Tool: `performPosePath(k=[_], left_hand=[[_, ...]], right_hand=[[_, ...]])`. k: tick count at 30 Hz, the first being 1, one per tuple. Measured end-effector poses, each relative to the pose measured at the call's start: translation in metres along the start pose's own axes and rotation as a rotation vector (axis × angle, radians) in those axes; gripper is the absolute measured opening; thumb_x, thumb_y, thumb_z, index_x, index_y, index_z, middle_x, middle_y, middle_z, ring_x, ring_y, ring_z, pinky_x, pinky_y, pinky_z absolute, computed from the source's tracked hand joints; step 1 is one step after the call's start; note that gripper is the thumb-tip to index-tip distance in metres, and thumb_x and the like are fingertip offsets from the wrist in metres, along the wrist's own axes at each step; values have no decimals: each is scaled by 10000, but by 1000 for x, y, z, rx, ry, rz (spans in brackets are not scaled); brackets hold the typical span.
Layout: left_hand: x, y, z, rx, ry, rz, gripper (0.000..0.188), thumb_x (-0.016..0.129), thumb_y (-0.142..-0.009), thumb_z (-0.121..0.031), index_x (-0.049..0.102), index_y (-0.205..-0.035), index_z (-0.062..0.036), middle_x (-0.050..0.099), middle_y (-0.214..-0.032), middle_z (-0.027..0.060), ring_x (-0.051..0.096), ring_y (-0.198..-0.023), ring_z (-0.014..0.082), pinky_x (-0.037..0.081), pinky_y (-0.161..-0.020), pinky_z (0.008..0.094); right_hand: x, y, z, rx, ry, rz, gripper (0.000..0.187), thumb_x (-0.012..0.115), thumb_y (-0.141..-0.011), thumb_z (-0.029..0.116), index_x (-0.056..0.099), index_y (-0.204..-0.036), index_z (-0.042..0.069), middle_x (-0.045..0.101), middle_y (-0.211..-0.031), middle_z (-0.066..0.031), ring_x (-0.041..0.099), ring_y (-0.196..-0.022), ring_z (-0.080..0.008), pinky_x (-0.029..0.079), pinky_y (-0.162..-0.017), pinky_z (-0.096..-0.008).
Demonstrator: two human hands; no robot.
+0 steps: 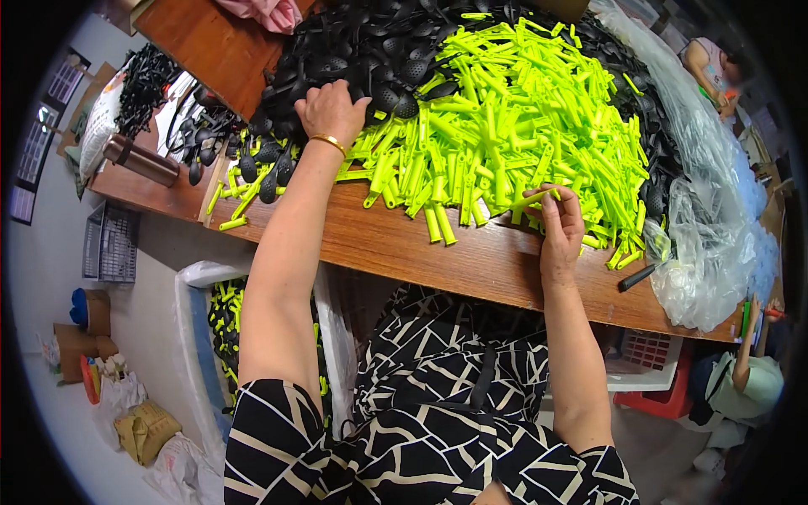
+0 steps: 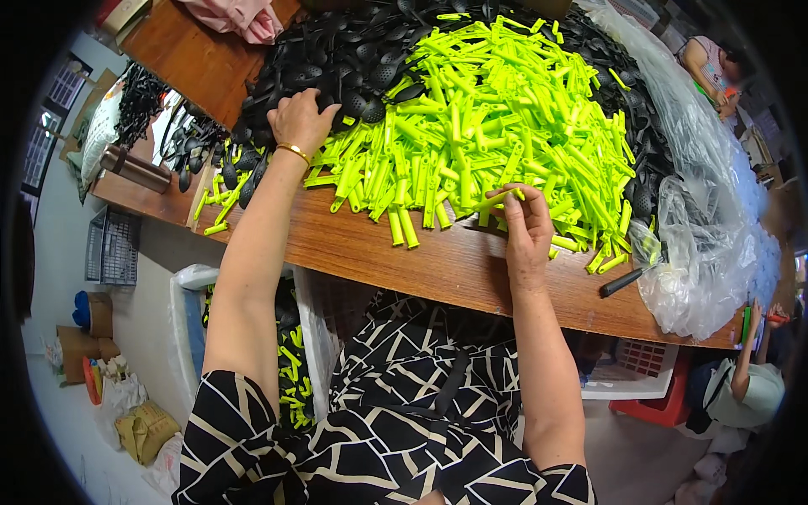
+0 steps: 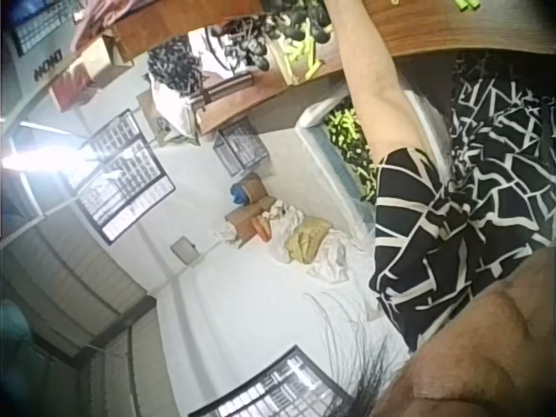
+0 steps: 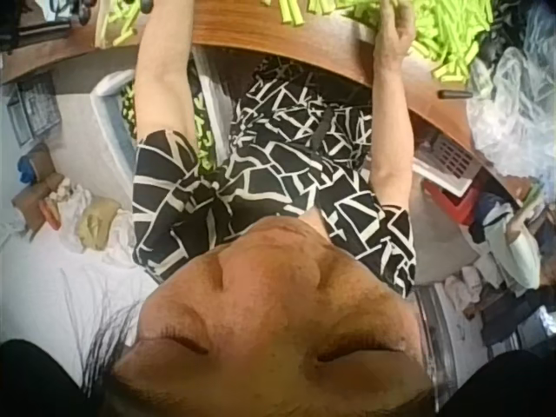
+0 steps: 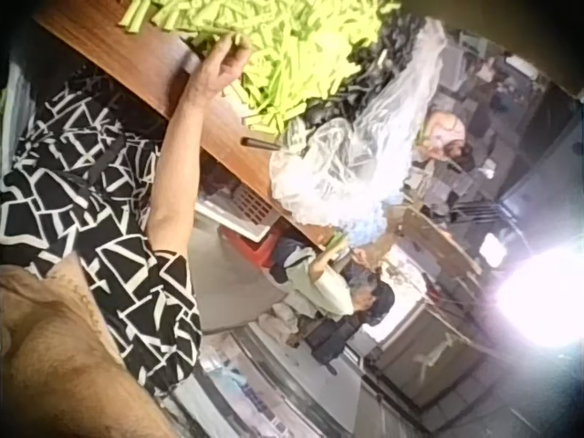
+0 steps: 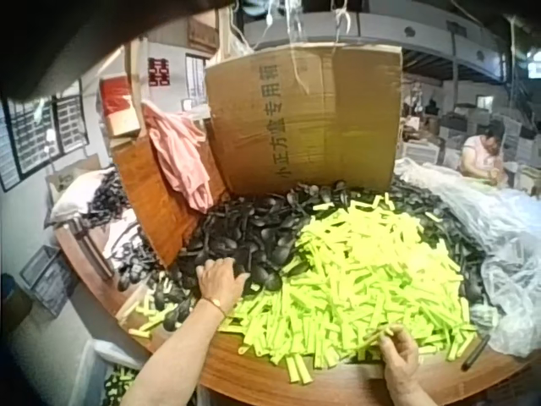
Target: The person assembles kitchen utensils by inserting neon green plastic handles into black plastic heads. They use a hammer to tap the handles securely into place and then drop the finished items into a white bin below the table.
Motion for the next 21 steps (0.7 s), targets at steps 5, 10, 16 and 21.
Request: performPosePath(k=[5, 10, 16, 21], left_hand=[[12, -11, 9, -101, 128, 105, 399, 656, -929, -399, 708, -1226, -138, 713, -1240, 96, 609, -1219, 309, 401, -1035, 488], [6, -24, 1, -164, 136, 96, 476, 629, -951, -447, 666, -1309, -135, 662, -1340, 120, 593, -1280, 324, 411, -1057, 518], [24, -56, -5, -198, 199, 183, 555, 700, -893, -368, 613, -1390, -138, 670, -1346, 173, 627, -1263, 357, 461, -1047, 507], [42, -63, 27, -195, 576, 196, 589, 716, -838, -260, 594, -1403, -146, 716, -1227, 166, 700, -1123, 337, 520, -992, 443]], right_hand=[[0, -1, 4, -16, -4, -7, 196, 593, -1059, 142, 604, -1227, 41, 713, -1067, -85, 685, -1052, -166, 558, -870, -298], [2, 0, 5, -38, -26, 38, 213, 586, -1062, 145, 602, -1245, 38, 712, -1061, -88, 675, -996, -145, 549, -841, -278], [3, 1, 1, -37, -34, 76, 214, 581, -1062, 133, 599, -1250, 32, 721, -1059, -95, 675, -964, -127, 542, -816, -258], [7, 1, 2, -6, -59, 93, 216, 590, -1060, 133, 606, -1250, 32, 724, -1031, -85, 668, -925, -116, 534, -793, -247]])
Point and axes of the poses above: each hand's wrist, its own y-axis away from the middle knuckle, its own x-axis out of the palm, z = x × y, the point moved 5 cm from there along -y, towards the middle knuckle
